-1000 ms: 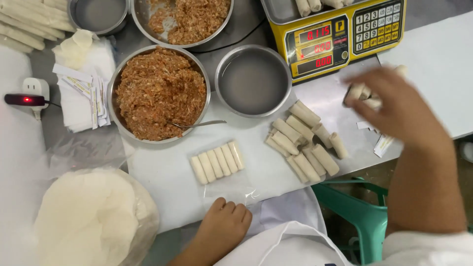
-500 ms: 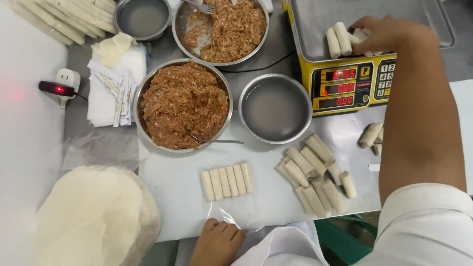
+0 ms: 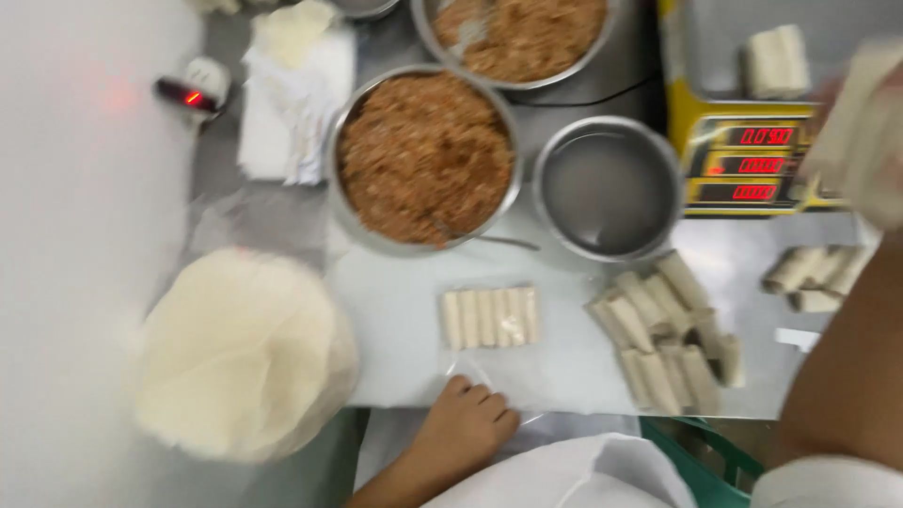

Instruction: Packing prepared spring rolls into plastic bags for distribution.

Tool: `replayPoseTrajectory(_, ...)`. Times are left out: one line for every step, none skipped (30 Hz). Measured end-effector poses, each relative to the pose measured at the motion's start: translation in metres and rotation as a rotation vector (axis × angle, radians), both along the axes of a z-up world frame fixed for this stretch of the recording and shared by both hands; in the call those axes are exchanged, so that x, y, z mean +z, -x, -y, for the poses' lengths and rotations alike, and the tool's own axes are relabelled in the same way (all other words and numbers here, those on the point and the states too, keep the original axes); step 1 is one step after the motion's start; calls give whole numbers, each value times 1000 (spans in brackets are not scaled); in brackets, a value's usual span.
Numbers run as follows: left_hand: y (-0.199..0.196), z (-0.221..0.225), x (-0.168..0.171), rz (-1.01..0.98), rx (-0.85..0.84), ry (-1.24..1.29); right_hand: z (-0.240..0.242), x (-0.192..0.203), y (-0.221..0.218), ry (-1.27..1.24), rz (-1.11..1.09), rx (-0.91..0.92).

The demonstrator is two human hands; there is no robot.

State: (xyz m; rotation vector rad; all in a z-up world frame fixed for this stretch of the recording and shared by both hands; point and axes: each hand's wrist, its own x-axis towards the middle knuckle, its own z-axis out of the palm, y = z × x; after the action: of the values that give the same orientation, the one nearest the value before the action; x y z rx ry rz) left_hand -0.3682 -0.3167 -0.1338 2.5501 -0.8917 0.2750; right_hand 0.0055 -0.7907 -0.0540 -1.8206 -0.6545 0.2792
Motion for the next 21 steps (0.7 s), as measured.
replayPoseTrajectory(0, 1, 2, 14, -10, 15, -72, 9, 49, 35, 62, 196)
replayPoseTrajectory(-4, 4, 3, 35, -28, 37, -131, 30, 113, 72, 135, 385)
replayPoseTrajectory(3, 5, 0, 27, 2, 31, -197, 29, 127, 63, 128, 415)
replayPoseTrajectory(5, 5, -5, 36, -12, 20, -249, 28, 157, 114, 71, 611)
replayPoseTrajectory(7, 7, -9, 45, -26, 9, -290, 25, 198, 166, 13, 807)
replayPoseTrajectory(9, 6, -12, 46, -24, 8, -320, 16, 210, 167, 14, 809)
replayPoseTrajectory(10, 6, -15, 71, -31, 95, -349, 7, 222, 335, -21, 764)
replayPoseTrajectory(10, 7, -17, 96, -44, 182, -377, -1, 234, 503, -56, 712)
replayPoseTrajectory(13, 3, -14, 98, -47, 181, -397, -10, 238, 504, -55, 708)
replayPoseTrajectory(16, -1, -12, 46, -11, 121, -416, -19, 242, 562, -7, 595)
replayPoseTrajectory(17, -4, -10, -6, 25, 60, -435, -28, 245, 619, 41, 481)
replayPoseTrajectory(19, -13, -6, -3, 8, 60, -438, -25, 248, 620, 39, 464)
replayPoseTrajectory(19, -21, -2, -75, 24, 105, -440, -21, 250, 696, 74, 469)
replayPoseTrajectory(17, -30, 2, -144, 36, 144, -442, -17, 250, 770, 111, 469)
replayPoseTrajectory(15, -36, 0, -137, 14, 141, -425, 8, 240, 771, 111, 446)
replayPoseTrajectory(14, -42, -2, -80, 60, 125, -407, 33, 232, 779, -17, 437)
replayPoseTrajectory(12, -48, -5, -22, 106, 111, -389, 58, 224, 781, -145, 427)
replayPoseTrajectory(10, -51, -4, -19, 91, 112, -360, 73, 200, 781, -147, 412)
replayPoseTrajectory(9, -54, -3, -19, 100, 115, -330, 89, 177, 748, -195, 95)
replayPoseTrajectory(8, -56, -2, -21, 118, 119, -301, 104, 153, 702, -238, -211)
replayPoseTrajectory(7, -56, -3, -20, 113, 119, -260, 69, 104, 702, -238, -217)
